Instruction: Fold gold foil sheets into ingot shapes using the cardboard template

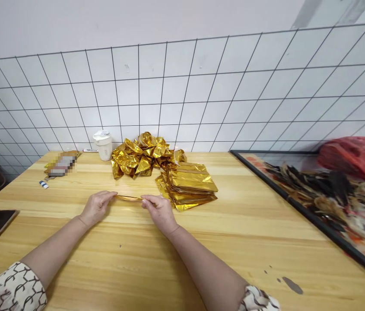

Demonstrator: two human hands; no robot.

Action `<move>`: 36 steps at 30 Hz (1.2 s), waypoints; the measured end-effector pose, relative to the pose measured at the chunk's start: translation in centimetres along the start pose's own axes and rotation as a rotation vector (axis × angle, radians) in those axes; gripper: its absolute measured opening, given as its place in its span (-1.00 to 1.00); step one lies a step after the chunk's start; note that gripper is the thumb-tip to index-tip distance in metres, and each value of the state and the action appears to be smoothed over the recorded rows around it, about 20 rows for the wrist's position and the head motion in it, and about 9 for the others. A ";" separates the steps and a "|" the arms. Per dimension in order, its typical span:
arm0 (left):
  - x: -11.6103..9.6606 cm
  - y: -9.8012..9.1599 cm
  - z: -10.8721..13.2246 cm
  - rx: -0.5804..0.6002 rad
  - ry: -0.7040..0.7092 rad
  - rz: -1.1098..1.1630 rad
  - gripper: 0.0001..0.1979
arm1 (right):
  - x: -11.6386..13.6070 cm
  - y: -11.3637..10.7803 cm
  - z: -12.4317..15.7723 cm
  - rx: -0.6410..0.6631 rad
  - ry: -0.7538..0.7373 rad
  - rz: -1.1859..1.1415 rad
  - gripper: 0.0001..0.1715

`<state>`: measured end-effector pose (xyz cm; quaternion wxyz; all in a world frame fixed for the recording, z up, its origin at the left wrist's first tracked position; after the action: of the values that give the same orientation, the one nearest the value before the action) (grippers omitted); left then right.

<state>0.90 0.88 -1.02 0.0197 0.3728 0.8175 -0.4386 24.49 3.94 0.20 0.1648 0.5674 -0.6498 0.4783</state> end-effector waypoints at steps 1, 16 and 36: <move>0.0 0.0 0.0 -0.011 0.007 -0.003 -0.60 | -0.1 0.1 0.0 0.003 0.021 -0.021 -0.68; -0.7 0.6 -2.7 0.033 -0.463 0.177 -0.69 | -0.6 0.2 -0.3 -0.032 0.236 -0.302 -0.66; -1.7 2.0 -1.2 -0.209 -0.559 0.632 -0.80 | 0.1 -0.1 0.2 0.031 0.338 -0.464 -0.46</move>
<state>3.74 1.47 -1.10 0.4112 0.4676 0.6664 -0.4101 24.62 3.72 0.21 0.3671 0.6155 -0.4585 0.5256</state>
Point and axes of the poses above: each hand's wrist, its own z-axis away from the middle knuckle, its own y-axis out of the palm, x = y × z, the point moved 2 cm from there along -z, towards the middle knuckle, and after that the axes turned 3 degrees about x, right-handed, at the moved point
